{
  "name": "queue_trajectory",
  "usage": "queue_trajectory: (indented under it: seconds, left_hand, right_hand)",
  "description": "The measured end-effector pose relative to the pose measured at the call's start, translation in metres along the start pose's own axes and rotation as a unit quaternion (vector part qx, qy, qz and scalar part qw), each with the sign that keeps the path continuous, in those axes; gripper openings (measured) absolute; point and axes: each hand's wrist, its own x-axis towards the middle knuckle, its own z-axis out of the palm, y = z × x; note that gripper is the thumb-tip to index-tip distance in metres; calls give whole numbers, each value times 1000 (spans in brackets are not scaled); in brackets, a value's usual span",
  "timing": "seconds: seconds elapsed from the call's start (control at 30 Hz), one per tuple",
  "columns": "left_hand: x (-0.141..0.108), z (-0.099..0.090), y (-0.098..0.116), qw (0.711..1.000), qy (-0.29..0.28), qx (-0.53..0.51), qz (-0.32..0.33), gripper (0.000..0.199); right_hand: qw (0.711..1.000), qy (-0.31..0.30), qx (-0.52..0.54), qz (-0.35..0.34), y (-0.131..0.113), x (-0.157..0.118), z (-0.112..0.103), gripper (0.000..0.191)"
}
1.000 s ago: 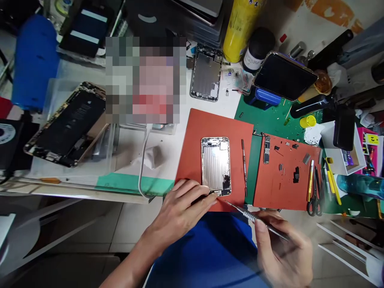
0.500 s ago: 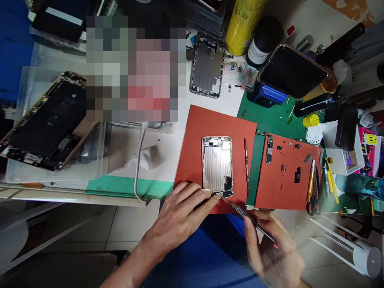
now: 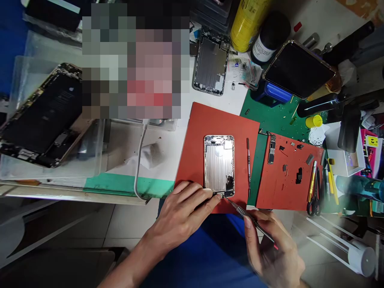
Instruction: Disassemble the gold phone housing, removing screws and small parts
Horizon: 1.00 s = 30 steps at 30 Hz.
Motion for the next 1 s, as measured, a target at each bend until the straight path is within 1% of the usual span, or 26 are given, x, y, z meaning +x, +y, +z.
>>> queue_trajectory:
  seconds: [0.07,0.2,0.23,0.33,0.4,0.53,0.63,0.73,0.8,0.9,0.97,1.0]
  left_hand:
    - [0,0,0,1000,3,-2,-2,27]
    - [-1,1,0,1000,2,-6,-5,25]
    - [-1,1,0,1000,3,-6,-5,25]
    - [-2,2,0,1000,4,-6,-6,25]
    - [-2,2,0,1000,0,-7,-6,26]
    - [-2,2,0,1000,0,-9,-5,26]
    - [-2,2,0,1000,3,-13,-4,25]
    - [-2,2,0,1000,1,-12,-3,26]
    - [-2,2,0,1000,-2,-8,-1,25]
    - [-1,2,0,1000,-2,-10,-1,17]
    - [-1,2,1,1000,5,-18,-3,14]
    - [0,3,1,1000,10,-20,-5,13]
  right_hand:
    - [1000,3,-6,4,-1,2,-1,25]
    - [999,-32,-11,26,-1,0,-1,19]
    - [999,-21,-11,22,-1,-2,0,22]
    - [999,35,-7,0,2,-8,5,37]
    - [999,42,-6,-2,2,-11,7,43]
    - [1000,17,-6,13,1,-9,7,35]
    - [1000,0,-29,2,-2,-6,4,29]
    - [997,-23,-69,-24,-3,-2,1,36]
    - [993,-33,-99,-55,-3,2,0,40]
    - [984,-78,-127,-97,-5,11,-2,35]
    - [979,-108,-135,-107,-7,18,-3,30]
    - [979,-110,-137,-106,-9,21,-3,28]
